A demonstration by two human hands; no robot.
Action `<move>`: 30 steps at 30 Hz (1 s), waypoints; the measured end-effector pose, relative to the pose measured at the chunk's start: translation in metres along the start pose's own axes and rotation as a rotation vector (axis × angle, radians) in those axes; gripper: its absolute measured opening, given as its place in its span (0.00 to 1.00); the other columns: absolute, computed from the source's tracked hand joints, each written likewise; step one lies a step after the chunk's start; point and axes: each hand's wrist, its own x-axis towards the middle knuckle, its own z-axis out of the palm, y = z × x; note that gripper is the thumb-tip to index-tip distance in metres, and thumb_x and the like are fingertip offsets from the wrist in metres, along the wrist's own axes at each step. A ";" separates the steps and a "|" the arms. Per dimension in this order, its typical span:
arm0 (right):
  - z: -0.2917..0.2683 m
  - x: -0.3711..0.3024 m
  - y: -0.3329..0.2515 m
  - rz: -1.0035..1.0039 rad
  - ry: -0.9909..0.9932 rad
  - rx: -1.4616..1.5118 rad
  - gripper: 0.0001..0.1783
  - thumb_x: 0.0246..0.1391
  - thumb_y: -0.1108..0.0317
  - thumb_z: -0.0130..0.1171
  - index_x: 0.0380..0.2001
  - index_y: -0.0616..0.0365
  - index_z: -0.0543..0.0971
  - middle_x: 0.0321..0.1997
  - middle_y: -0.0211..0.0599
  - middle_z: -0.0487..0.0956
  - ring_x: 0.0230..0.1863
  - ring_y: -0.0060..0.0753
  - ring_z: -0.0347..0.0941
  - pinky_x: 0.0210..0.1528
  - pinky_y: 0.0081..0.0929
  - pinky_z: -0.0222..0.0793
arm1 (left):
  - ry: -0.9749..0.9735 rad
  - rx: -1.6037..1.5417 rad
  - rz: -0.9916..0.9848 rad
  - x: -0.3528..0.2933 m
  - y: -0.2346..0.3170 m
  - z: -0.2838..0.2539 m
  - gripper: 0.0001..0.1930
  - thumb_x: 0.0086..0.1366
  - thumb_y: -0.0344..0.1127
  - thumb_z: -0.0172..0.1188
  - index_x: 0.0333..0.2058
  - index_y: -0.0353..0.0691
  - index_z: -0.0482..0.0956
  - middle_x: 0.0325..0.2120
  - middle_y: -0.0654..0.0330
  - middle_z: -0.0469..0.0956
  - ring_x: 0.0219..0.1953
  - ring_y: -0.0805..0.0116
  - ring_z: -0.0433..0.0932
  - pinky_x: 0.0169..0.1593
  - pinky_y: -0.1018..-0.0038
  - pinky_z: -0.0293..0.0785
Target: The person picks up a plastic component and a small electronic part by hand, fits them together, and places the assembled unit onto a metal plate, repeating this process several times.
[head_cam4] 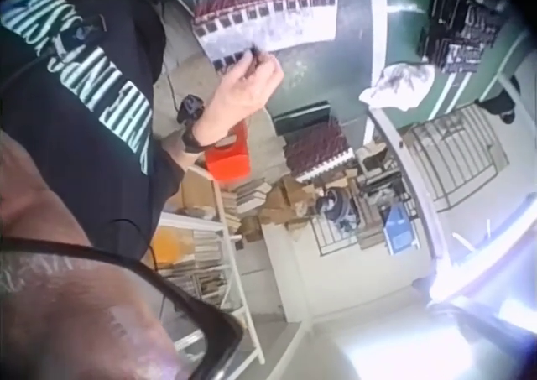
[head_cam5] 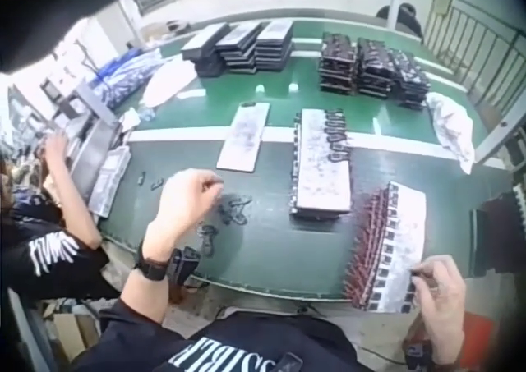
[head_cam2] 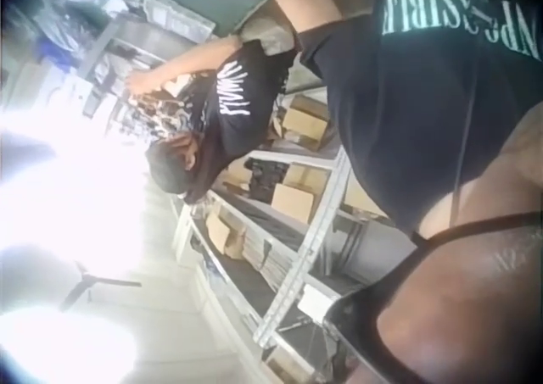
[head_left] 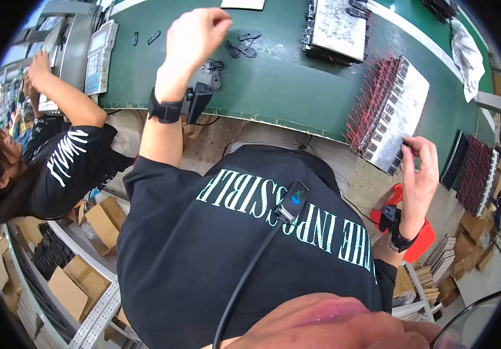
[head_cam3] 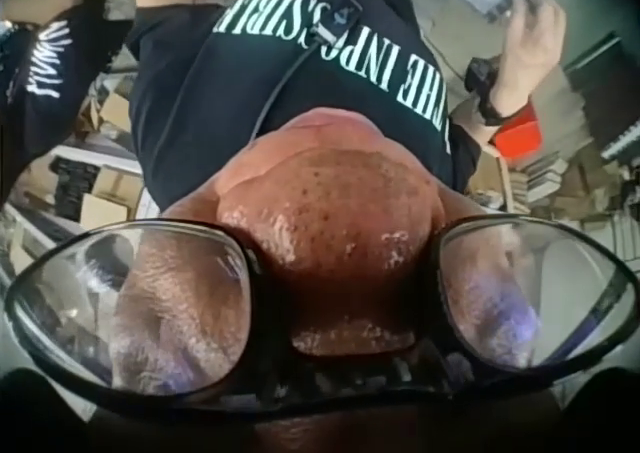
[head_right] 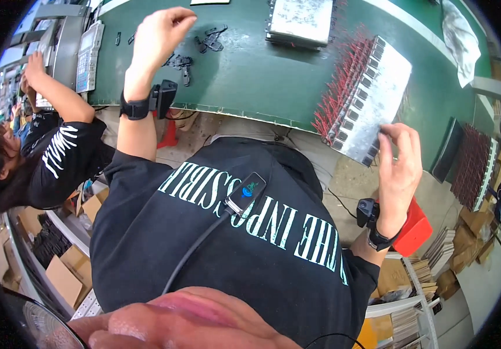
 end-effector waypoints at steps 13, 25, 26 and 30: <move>0.002 -0.001 -0.002 0.048 -0.025 -0.185 0.09 0.58 0.79 0.56 0.42 0.66 0.73 0.39 0.37 0.77 0.41 0.33 0.74 0.47 0.24 0.68 | 0.051 0.023 0.227 -0.008 0.003 0.046 0.07 0.58 0.36 0.64 0.34 0.45 0.81 0.30 0.61 0.80 0.40 0.59 0.79 0.42 0.66 0.78; -0.006 -0.003 -0.016 0.057 0.044 0.962 0.13 0.64 0.76 0.55 0.50 0.66 0.74 0.42 0.43 0.81 0.38 0.27 0.79 0.47 0.24 0.74 | 0.075 0.221 0.337 0.013 0.015 0.054 0.06 0.58 0.33 0.61 0.34 0.40 0.79 0.26 0.54 0.80 0.30 0.55 0.80 0.36 0.66 0.78; -0.004 -0.004 -0.018 0.098 0.042 0.956 0.13 0.64 0.77 0.54 0.50 0.67 0.74 0.43 0.43 0.81 0.39 0.27 0.79 0.47 0.24 0.74 | 0.067 0.266 0.295 0.013 0.013 0.054 0.08 0.58 0.32 0.62 0.38 0.43 0.80 0.28 0.58 0.81 0.33 0.56 0.80 0.37 0.66 0.79; 0.003 -0.006 -0.033 0.204 0.031 0.939 0.13 0.63 0.79 0.53 0.50 0.68 0.74 0.43 0.43 0.81 0.39 0.27 0.79 0.46 0.25 0.75 | 0.055 -0.148 0.243 -0.002 0.048 0.012 0.11 0.62 0.29 0.60 0.43 0.38 0.81 0.29 0.58 0.83 0.28 0.64 0.83 0.34 0.71 0.80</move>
